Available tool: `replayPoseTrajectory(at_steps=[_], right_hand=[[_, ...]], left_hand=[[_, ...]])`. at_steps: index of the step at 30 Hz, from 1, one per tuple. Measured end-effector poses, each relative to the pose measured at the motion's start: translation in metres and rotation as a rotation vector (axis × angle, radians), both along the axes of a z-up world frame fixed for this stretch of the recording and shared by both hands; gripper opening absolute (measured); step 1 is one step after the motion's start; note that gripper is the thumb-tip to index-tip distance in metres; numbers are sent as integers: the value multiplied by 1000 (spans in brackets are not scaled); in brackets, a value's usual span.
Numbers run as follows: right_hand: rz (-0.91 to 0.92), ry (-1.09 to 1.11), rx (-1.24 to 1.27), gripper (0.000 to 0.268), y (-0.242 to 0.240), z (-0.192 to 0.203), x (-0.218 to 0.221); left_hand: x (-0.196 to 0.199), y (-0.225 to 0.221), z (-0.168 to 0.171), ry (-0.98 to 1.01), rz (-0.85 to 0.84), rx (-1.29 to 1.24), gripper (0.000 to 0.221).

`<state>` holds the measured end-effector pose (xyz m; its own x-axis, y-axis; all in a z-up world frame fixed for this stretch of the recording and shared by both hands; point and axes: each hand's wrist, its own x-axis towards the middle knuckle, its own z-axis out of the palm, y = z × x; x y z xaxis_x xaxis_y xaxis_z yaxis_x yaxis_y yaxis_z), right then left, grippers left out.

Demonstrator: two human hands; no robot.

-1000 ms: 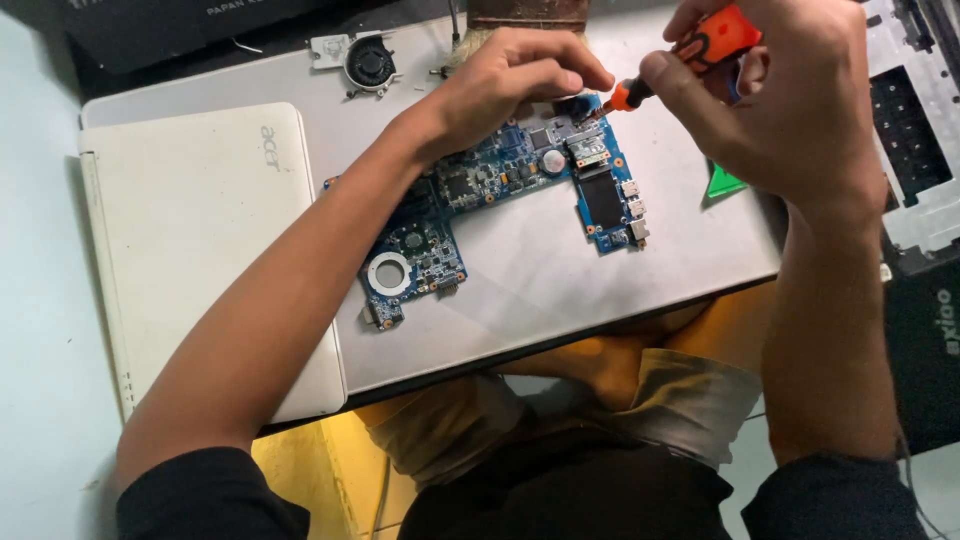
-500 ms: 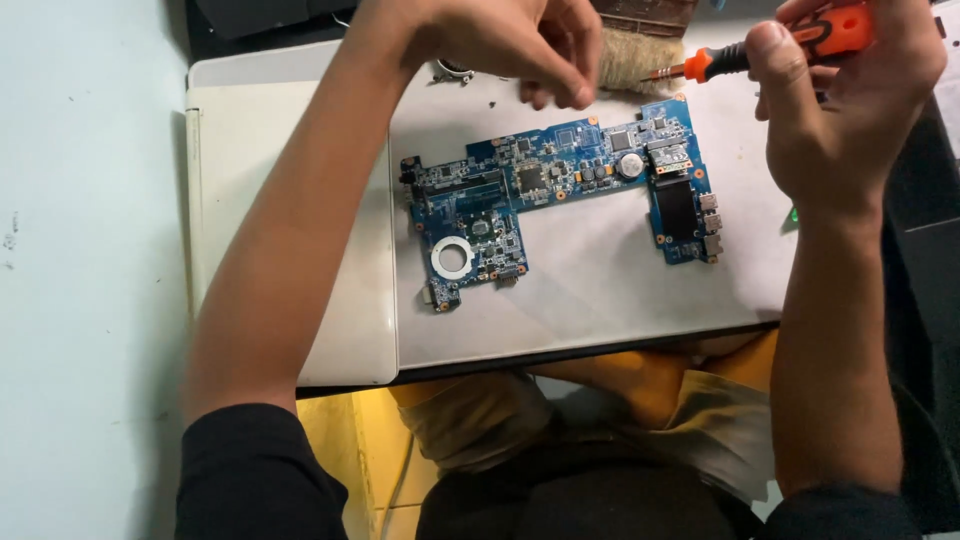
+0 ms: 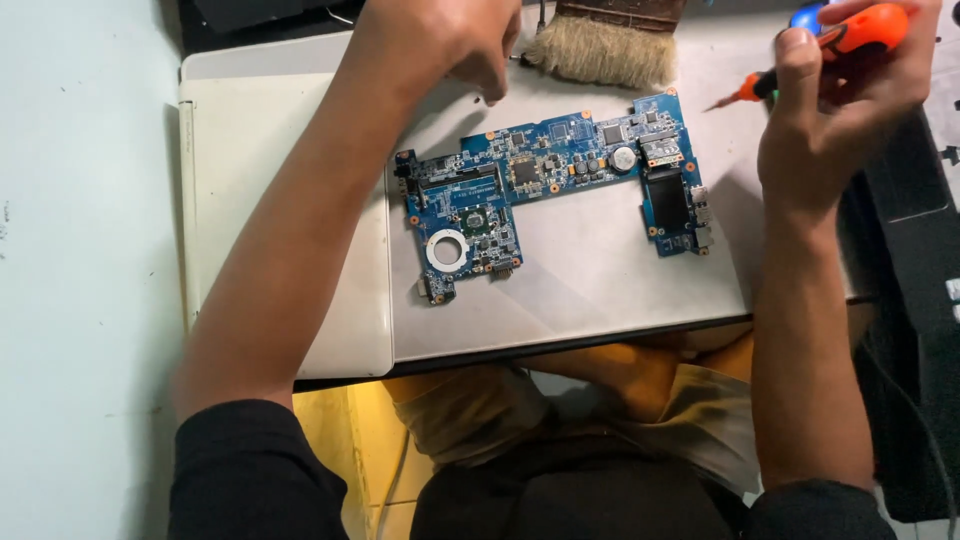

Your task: Cleaning a laptop motherboard and fan with a brush, followed by using a screwdriver for assembly or disassembly.

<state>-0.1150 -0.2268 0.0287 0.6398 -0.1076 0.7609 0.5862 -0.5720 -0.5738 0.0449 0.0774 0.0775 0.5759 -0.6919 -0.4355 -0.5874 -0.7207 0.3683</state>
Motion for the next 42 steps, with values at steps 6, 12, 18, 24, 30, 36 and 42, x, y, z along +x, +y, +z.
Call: replayPoseTrajectory(at_steps=[6,12,18,24,30,36,42], right_hand=[[-28,-64,-153,27,-3,-1,0],[74,376,-339,23,-6,17,-24],[81,411,-514,18,-20,17,-28],[-105,787,-800,63,0,22,-20],[-225,854,-953,64,11,23,-24],[-249,782,-996,62,16,22,-25],[-266,783,-989,58,9,22,-26]], left_hand=[[-31,-42,10,-173,-168,-173,16],[-59,-76,-52,-458,-593,-804,31],[-58,-68,-61,-319,-529,-814,44],[-42,-61,-57,-119,-476,-928,47],[-40,-63,-66,-37,-397,-1005,45],[-41,-63,-66,-55,-399,-1024,41],[-42,-62,-65,-52,-383,-995,45]])
